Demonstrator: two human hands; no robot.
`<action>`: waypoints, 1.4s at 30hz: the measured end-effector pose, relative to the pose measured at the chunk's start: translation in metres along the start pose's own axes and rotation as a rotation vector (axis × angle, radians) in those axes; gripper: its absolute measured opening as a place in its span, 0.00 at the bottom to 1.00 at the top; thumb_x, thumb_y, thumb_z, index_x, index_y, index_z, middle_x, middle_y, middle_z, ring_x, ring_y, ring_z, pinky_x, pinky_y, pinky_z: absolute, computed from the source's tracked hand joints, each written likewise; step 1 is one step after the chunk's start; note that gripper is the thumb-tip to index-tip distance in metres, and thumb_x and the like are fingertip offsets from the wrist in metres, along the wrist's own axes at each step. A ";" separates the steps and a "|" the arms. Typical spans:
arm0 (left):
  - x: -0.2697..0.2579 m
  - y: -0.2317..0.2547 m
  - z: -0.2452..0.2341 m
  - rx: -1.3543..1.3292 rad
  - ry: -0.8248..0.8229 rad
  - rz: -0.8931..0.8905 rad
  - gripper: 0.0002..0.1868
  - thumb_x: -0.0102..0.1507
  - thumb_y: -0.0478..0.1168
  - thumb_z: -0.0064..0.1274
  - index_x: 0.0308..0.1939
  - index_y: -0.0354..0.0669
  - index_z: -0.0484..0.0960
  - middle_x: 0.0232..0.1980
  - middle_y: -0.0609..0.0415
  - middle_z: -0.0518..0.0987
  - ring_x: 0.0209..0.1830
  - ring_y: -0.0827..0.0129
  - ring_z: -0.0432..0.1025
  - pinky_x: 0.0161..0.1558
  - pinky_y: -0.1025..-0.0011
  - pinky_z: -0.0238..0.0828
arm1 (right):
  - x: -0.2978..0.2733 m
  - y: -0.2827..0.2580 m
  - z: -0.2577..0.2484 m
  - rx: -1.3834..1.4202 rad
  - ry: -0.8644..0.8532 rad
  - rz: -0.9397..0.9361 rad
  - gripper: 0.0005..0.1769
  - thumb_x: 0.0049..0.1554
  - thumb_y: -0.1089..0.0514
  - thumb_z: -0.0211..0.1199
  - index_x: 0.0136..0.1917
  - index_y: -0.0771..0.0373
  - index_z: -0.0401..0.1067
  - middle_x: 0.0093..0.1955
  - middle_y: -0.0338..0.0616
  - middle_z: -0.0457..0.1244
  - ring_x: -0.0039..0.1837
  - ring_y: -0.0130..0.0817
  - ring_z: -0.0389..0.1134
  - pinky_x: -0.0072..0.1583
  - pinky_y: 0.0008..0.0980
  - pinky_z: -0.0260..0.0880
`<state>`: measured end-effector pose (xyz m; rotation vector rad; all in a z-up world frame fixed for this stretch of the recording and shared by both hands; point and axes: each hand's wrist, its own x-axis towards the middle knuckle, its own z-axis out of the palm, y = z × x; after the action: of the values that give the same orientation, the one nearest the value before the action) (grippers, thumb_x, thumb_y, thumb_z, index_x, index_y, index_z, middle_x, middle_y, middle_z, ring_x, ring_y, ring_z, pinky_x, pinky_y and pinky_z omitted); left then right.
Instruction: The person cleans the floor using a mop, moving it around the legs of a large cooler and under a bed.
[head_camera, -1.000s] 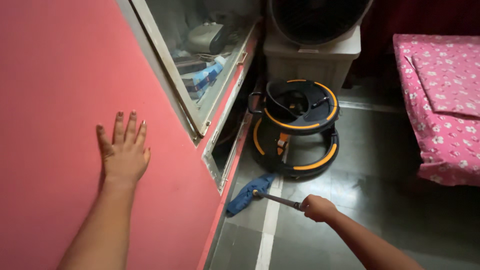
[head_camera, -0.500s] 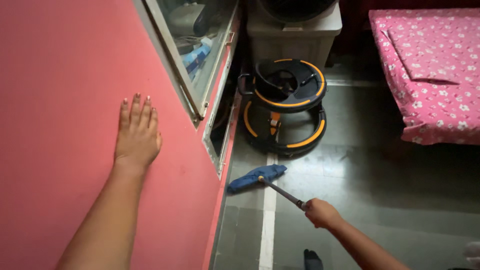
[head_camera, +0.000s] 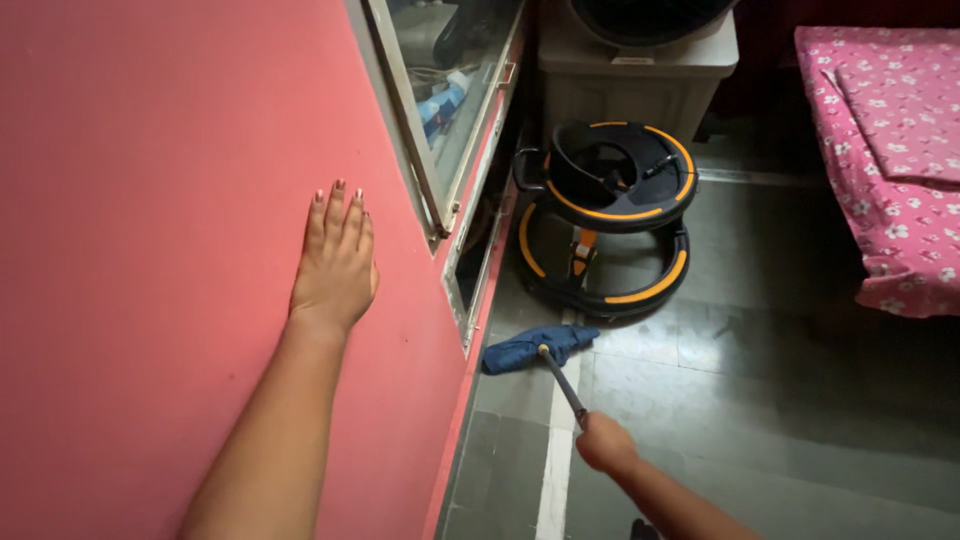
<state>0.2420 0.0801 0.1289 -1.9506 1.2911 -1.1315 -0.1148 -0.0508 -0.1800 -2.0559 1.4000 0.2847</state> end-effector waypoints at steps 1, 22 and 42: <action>-0.001 0.000 0.000 -0.004 -0.005 0.001 0.35 0.63 0.56 0.38 0.72 0.47 0.68 0.80 0.53 0.58 0.82 0.51 0.41 0.75 0.46 0.20 | 0.000 0.000 -0.008 0.005 -0.020 0.028 0.18 0.59 0.58 0.53 0.62 0.60 0.71 0.58 0.56 0.69 0.61 0.51 0.71 0.62 0.47 0.71; -0.004 -0.002 0.007 -0.032 0.053 0.006 0.34 0.63 0.56 0.40 0.72 0.48 0.71 0.79 0.54 0.62 0.83 0.52 0.44 0.78 0.48 0.24 | -0.049 0.058 0.008 -0.042 -0.065 0.003 0.21 0.59 0.59 0.49 0.64 0.57 0.72 0.57 0.57 0.70 0.61 0.52 0.71 0.64 0.47 0.70; -0.006 0.011 0.014 -0.071 0.123 -0.012 0.33 0.62 0.55 0.42 0.69 0.45 0.73 0.77 0.52 0.66 0.81 0.53 0.48 0.78 0.49 0.29 | 0.005 0.032 -0.010 -0.040 -0.108 0.065 0.19 0.59 0.61 0.50 0.61 0.65 0.72 0.50 0.57 0.71 0.47 0.49 0.75 0.49 0.45 0.76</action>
<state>0.2484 0.0813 0.1112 -1.9687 1.4028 -1.2439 -0.1429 -0.0683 -0.1868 -1.9984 1.4065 0.4481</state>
